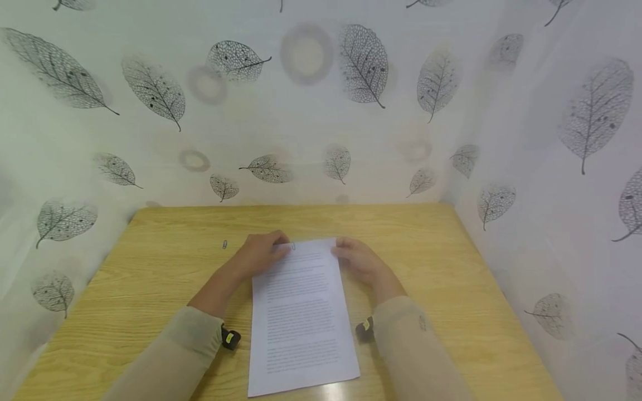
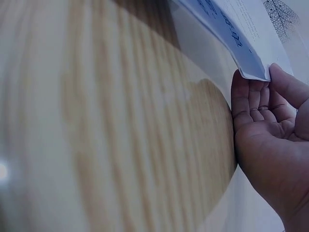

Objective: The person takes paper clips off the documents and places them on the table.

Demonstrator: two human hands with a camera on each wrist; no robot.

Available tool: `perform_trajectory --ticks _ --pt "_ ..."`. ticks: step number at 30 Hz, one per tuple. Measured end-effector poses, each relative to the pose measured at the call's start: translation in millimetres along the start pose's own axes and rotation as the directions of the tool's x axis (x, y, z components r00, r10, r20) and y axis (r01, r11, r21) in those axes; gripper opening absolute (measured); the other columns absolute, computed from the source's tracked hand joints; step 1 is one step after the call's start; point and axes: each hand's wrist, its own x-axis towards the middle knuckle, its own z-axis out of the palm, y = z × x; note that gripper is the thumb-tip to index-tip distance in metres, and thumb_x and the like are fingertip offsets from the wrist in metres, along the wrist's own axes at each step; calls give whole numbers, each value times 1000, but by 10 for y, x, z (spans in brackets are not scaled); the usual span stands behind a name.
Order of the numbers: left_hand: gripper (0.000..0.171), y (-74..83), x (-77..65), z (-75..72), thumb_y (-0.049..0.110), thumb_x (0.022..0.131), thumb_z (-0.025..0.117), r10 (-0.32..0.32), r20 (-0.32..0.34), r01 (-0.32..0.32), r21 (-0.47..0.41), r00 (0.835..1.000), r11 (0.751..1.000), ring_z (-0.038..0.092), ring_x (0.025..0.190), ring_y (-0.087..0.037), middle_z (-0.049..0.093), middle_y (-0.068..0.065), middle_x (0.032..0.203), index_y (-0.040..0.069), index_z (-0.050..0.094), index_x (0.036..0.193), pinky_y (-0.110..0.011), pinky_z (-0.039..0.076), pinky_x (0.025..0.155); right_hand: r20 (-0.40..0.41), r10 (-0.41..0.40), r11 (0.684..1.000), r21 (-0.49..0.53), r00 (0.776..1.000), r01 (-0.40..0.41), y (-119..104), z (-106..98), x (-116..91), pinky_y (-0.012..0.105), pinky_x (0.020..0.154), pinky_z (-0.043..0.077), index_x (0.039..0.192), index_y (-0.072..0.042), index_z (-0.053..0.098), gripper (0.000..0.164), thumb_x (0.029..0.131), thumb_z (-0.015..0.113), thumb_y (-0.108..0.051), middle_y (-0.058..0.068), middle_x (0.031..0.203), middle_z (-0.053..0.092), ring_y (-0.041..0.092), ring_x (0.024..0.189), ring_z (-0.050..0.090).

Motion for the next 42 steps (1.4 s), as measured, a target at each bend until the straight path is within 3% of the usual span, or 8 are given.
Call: perform_trajectory --ticks 4,12,18,24,32,37,42 --pt "20 6 18 11 36 109 67 23 -24 -22 30 999 999 76 113 -24 82 0 118 21 72 120 -55 39 121 4 -3 1000 -2 1000 3 -4 1 0 23 87 50 110 -8 61 5 111 57 -5 -5 107 67 12 101 60" --pt "18 79 62 12 33 108 69 69 -18 -66 141 997 988 78 119 -24 83 0 121 21 73 120 -53 38 121 12 -13 1000 -11 1000 13 -10 1 7 23 87 51 109 -10 61 8 111 56 -4 -4 108 68 12 101 60" --pt "17 168 51 -9 30 107 71 55 -17 -54 81 998 995 78 116 -26 83 -1 118 20 73 119 -55 43 118 2 -5 1000 -8 1000 5 -29 9 -4 23 87 51 110 -8 61 6 111 56 -3 -4 108 67 12 100 61" --pt "15 156 74 42 30 107 70 -5 9 5 20 1000 1000 75 111 -25 80 -1 116 20 69 118 -55 41 120 6 -3 1000 0 1000 3 2 -3 16 23 86 51 111 -8 60 7 111 56 -4 -4 106 67 11 99 61" --pt "16 137 88 69 28 107 69 -6 14 7 -29 1000 1000 73 107 -26 79 -4 116 18 67 120 -53 41 121 6 -7 1000 -3 1000 7 19 -8 25 23 85 51 110 -9 61 7 111 56 -4 -4 105 68 12 98 61" --pt "19 132 81 65 28 106 70 -34 13 35 -115 999 993 71 114 -30 77 -7 123 19 64 122 -50 52 109 5 -16 1000 -4 1000 16 5 -1 4 23 85 50 110 -8 61 7 111 56 -4 -4 105 67 12 98 60" --pt "17 115 72 73 27 106 69 -34 16 36 -178 999 983 71 108 -27 76 -8 122 20 62 119 -46 57 99 6 -10 1000 5 1000 10 -14 9 -15 23 85 50 109 -9 61 7 111 56 -4 -5 104 67 12 98 60"
